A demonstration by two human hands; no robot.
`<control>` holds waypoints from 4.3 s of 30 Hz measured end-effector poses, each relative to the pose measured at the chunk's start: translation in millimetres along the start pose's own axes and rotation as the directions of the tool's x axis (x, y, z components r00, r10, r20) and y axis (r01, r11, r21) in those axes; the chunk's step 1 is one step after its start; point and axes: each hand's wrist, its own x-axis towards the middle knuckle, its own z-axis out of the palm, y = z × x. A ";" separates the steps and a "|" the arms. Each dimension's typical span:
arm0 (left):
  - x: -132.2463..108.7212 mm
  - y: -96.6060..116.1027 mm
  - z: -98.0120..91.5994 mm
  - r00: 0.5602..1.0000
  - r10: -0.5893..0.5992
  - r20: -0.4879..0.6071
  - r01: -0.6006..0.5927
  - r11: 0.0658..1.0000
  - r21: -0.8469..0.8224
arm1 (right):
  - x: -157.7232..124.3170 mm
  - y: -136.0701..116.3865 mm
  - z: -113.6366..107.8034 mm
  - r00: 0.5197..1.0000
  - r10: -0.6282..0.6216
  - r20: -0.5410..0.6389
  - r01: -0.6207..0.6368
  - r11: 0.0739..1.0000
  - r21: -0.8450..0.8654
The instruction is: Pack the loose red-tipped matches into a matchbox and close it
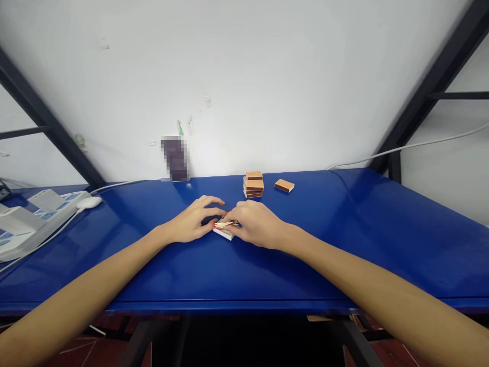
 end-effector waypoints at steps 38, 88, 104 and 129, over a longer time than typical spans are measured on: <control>-1.5 13.4 -4.1 0.997 0.035 -0.066 -0.038 0.998 -0.043 | -4.5 8.9 -24.6 0.999 0.009 0.049 -0.016 0.988 0.152; -1.1 1.4 1.6 0.991 -0.077 -0.110 0.080 0.996 0.026 | -2.9 20.6 -6.2 1.000 0.000 -0.015 0.004 0.959 0.284; 2.8 2.3 1.0 1.000 -0.026 0.009 0.026 0.999 0.047 | -2.9 36.5 3.2 1.000 0.024 0.019 -0.027 0.981 0.193; 2.6 19.1 2.2 0.878 0.169 -0.449 -0.216 0.975 -0.055 | 1.4 39.2 7.2 0.999 0.029 -0.019 -0.026 0.986 0.163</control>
